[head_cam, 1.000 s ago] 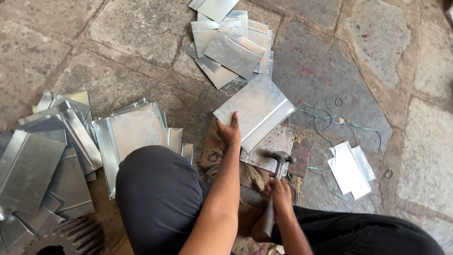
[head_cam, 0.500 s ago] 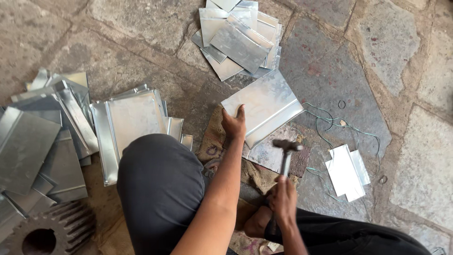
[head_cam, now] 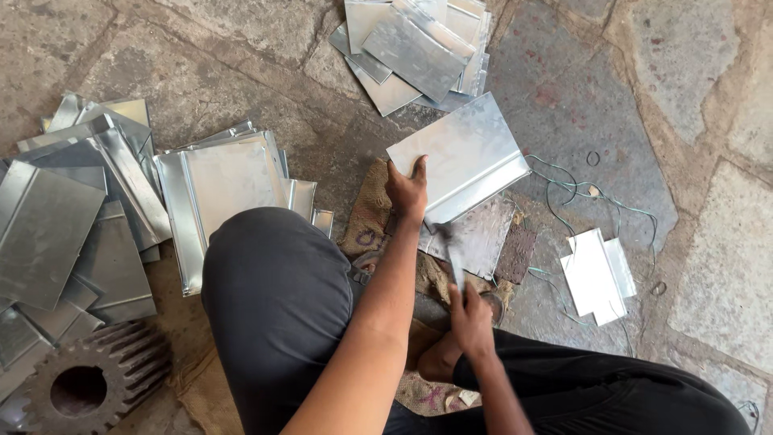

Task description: The person hammers metal sheets on a small block by hand, flipping the sheets over and aligning them one by one.

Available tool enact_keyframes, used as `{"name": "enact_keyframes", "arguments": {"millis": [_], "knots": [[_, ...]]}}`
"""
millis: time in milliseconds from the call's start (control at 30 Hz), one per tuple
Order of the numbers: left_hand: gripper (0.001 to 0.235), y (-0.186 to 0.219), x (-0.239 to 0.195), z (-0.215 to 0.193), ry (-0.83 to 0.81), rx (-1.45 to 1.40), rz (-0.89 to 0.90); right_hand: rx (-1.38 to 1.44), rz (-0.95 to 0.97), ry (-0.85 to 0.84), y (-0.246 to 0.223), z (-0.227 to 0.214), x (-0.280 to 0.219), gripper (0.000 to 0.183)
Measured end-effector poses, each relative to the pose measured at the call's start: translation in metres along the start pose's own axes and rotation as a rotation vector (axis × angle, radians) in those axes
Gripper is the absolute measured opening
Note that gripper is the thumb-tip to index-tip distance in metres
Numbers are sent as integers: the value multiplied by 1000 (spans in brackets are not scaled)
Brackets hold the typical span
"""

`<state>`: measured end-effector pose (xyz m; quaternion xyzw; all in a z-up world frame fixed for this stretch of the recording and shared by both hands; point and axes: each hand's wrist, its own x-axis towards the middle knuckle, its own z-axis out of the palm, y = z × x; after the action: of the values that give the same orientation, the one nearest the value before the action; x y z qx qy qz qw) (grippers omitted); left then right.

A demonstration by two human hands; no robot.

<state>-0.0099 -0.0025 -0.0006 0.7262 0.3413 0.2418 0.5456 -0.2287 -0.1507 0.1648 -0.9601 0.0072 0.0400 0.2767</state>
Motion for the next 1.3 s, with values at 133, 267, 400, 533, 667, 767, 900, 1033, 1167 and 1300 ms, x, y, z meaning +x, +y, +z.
{"name": "enact_keyframes", "arguments": {"millis": [133, 267, 400, 533, 667, 767, 900, 1033, 1167, 1300], "knots": [[64, 5, 9, 4, 183, -58, 196, 157, 91, -86, -35, -36, 3, 30], [60, 1, 0, 4, 72, -50, 3, 550, 228, 266, -60, -103, -29, 27], [61, -2, 1, -2, 33, -45, -32, 1107, -393, 320, -41, -111, -28, 42], [65, 2, 4, 1, 14, -60, -56, 538, -358, 511, -2, -32, 0, 44], [74, 7, 4, 0, 29, 31, -63, 246, 302, -132, 15, -4, 2, 38], [61, 14, 21, 1, 134, -30, 60, 507, 363, -73, -4, -46, 9, 37], [60, 12, 2, -2, 7, -12, -54, 721, 494, 256, -41, -138, -11, 38], [60, 8, 7, -4, 9, -46, -16, 856, -279, 512, -31, -156, -11, 78], [65, 3, 6, 0, -91, 21, -82, 1075, -284, 422, 30, -57, 9, 106], [62, 3, -1, -4, -48, -34, -48, 85, 89, -19, 60, 15, -11, 29]]}}
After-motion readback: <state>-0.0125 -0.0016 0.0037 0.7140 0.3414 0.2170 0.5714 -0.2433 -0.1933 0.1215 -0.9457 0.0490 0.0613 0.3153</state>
